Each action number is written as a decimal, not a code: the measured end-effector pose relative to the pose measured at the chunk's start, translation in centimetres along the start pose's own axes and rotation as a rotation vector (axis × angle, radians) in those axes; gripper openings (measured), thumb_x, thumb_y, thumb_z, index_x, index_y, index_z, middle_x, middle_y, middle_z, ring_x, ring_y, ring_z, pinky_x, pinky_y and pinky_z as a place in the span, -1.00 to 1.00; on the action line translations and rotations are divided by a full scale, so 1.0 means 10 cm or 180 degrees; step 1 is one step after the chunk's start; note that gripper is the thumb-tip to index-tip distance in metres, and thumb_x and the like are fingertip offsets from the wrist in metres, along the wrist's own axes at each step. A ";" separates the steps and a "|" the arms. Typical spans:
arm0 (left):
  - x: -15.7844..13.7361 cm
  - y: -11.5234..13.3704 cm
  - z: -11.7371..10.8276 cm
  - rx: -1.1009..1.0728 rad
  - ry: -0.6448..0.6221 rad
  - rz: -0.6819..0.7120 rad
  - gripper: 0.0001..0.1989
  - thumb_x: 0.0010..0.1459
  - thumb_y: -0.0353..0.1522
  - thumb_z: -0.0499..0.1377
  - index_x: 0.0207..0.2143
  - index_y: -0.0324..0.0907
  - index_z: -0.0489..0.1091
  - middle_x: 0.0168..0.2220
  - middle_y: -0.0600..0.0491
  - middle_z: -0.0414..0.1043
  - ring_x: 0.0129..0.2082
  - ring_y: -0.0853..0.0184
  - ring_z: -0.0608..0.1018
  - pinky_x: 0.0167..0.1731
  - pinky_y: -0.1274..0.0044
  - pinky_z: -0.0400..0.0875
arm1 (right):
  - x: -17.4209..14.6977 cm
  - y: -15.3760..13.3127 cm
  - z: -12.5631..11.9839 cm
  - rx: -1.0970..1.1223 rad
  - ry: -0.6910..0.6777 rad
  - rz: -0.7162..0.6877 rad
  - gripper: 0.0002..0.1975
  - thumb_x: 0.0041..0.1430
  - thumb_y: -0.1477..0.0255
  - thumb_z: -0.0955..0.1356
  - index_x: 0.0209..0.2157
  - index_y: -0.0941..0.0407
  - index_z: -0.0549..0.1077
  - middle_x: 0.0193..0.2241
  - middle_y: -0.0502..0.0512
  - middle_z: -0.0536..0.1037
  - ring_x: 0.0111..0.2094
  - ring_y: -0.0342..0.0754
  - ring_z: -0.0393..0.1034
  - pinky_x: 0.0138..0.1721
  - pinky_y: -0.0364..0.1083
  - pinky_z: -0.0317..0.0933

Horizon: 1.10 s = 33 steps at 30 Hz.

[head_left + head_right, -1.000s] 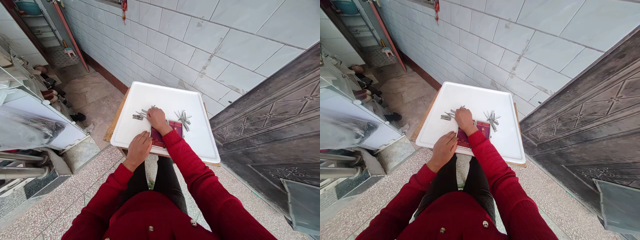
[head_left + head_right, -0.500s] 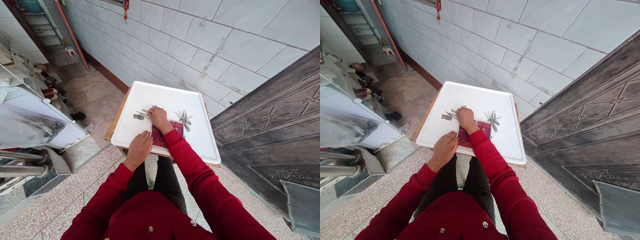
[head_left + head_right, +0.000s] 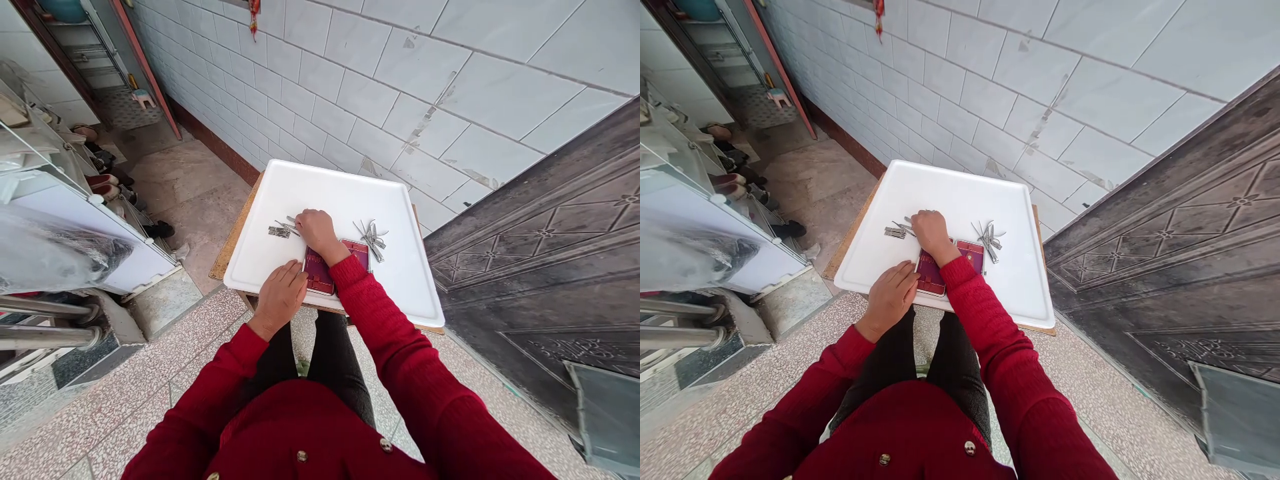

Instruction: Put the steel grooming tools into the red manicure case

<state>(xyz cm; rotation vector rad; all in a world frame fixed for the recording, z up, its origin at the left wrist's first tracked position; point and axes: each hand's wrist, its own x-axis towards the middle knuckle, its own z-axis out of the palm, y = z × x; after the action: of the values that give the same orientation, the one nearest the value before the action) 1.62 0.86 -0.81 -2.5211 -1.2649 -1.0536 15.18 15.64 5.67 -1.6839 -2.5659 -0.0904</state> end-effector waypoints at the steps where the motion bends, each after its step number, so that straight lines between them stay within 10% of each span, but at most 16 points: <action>1: 0.00 0.00 0.00 -0.0016 -0.0007 -0.0017 -0.77 0.37 -0.48 0.08 -0.01 -0.18 0.46 0.07 -0.15 0.57 0.16 0.10 0.57 0.09 0.23 0.55 | 0.01 0.00 0.00 -0.0011 -0.0017 -0.0021 -0.66 0.45 0.51 0.20 -0.18 0.16 0.62 -0.16 0.22 0.64 -0.13 0.05 0.48 -0.16 -0.04 0.10; 25: 0.02 -0.01 -0.01 0.0072 0.0061 0.0044 -0.78 0.39 -0.46 0.08 -0.01 -0.20 0.47 0.04 -0.15 0.59 0.12 0.10 0.60 0.06 0.23 0.56 | 0.14 -0.03 -0.18 -0.0066 -0.0516 -0.0389 -0.70 0.35 0.59 0.21 -0.04 0.26 0.54 -0.02 0.39 0.59 0.00 0.16 0.48 -0.07 -0.01 0.29; 33: 0.02 -0.02 -0.01 0.0051 0.0041 -0.0008 -0.77 0.39 -0.46 0.08 -0.01 -0.17 0.48 0.04 -0.13 0.60 0.14 0.11 0.59 0.08 0.24 0.56 | 0.02 0.18 0.01 0.2311 0.0527 0.0250 -0.93 0.25 0.55 0.31 -0.31 0.14 0.43 -0.34 0.08 0.58 -0.34 -0.06 0.43 -0.24 -0.09 0.29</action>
<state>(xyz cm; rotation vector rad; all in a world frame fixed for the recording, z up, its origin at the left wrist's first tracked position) 1.46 1.05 -0.67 -2.4975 -1.2685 -1.0541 16.70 16.59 5.58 -1.4021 -2.0317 0.6005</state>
